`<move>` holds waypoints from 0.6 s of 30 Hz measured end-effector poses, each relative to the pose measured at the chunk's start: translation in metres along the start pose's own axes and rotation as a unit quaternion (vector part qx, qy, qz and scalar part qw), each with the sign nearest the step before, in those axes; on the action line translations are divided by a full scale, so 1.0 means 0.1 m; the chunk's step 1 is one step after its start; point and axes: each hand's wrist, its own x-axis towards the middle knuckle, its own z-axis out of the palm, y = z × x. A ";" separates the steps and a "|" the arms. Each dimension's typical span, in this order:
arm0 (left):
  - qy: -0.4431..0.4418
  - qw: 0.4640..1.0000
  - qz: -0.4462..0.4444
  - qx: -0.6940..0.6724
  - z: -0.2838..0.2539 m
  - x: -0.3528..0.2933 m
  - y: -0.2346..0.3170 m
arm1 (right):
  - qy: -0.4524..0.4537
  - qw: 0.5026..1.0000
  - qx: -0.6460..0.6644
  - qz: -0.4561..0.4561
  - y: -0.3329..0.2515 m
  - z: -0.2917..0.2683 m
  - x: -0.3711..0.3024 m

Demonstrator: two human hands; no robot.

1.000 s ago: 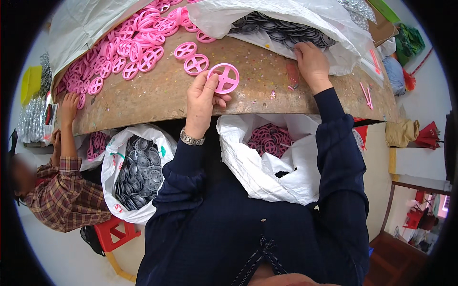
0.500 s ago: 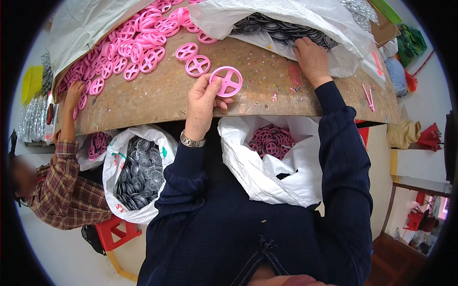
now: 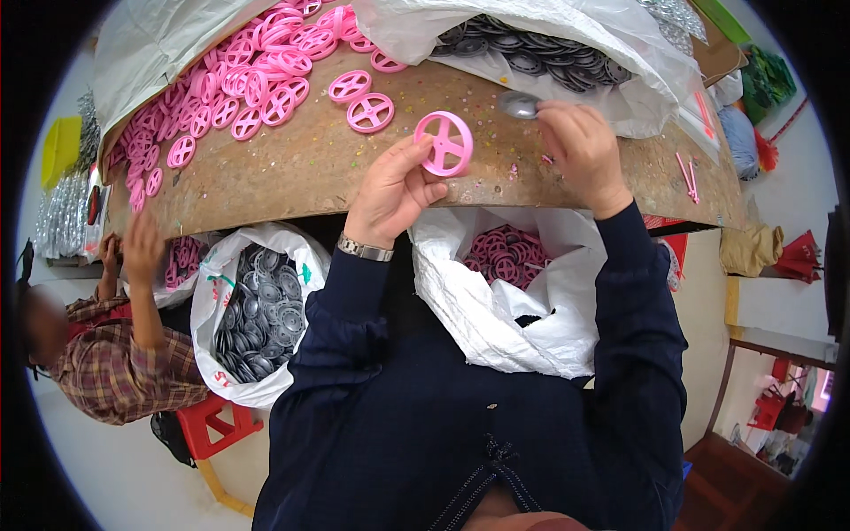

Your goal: Assemble circular plastic toy components by joining pink and grey parts together at a workbench.

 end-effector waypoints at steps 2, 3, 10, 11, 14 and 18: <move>-0.050 0.998 -0.017 -0.016 0.08 0.02 -0.04 | 0.003 0.997 0.050 -0.059 -0.20 -0.04 -0.01; -0.053 0.998 -0.027 -0.021 0.13 0.01 -0.04 | -0.006 0.995 0.067 -0.068 -0.27 -0.06 -0.03; -0.065 0.997 0.022 0.037 0.24 -0.03 -0.18 | -0.003 0.975 0.209 0.076 -0.72 -0.08 -0.12; -0.065 0.997 0.020 0.037 0.25 -0.05 -0.19 | -0.003 0.975 0.208 0.078 -0.74 -0.08 -0.13; -0.047 0.990 0.055 0.117 0.34 -0.15 -0.18 | -0.009 0.835 0.427 0.348 -0.76 -0.06 -0.16; -0.057 0.960 0.088 0.260 0.39 -0.22 -0.19 | -0.127 0.654 0.584 0.464 -0.67 -0.06 -0.11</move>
